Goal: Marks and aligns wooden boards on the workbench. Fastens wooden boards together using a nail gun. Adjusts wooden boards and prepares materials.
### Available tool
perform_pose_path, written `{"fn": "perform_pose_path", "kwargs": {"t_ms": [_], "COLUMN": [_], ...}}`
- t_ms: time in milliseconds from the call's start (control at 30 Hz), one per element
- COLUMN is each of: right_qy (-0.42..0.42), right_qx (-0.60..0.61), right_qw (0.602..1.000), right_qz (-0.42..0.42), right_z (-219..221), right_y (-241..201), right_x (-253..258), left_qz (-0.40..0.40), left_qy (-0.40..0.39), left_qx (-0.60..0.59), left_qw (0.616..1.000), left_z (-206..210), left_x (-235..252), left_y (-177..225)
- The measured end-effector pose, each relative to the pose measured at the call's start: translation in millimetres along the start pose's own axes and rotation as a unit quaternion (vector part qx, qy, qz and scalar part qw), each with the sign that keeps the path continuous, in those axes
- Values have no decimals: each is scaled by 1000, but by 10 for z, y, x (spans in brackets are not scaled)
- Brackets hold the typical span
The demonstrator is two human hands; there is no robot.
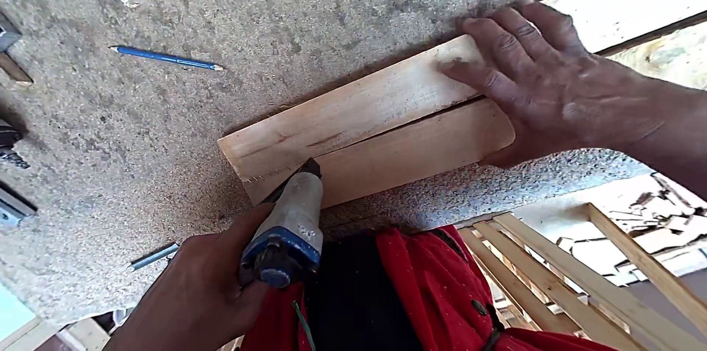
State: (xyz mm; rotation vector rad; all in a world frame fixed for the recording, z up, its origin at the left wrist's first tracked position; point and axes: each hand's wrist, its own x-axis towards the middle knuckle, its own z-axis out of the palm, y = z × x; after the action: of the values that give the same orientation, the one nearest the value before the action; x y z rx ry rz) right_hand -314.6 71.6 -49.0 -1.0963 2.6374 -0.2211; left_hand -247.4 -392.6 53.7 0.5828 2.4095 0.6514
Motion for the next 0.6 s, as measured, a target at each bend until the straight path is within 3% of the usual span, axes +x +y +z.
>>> {"fn": "perform_pose_path", "kwargs": {"t_ms": [333, 600], "right_qy": [45, 42], "right_qx": [21, 25], "right_qw": [998, 998], "right_qz": [-26, -26], "right_z": [121, 111], "right_y": [-52, -38], "right_x": [-138, -143], "left_qz": [-12, -3], "left_qy": [-101, -111], "left_qx": [-3, 8], "left_qw": [995, 994], "left_z": [83, 122], "left_x": [372, 447], "left_y": [269, 295]}}
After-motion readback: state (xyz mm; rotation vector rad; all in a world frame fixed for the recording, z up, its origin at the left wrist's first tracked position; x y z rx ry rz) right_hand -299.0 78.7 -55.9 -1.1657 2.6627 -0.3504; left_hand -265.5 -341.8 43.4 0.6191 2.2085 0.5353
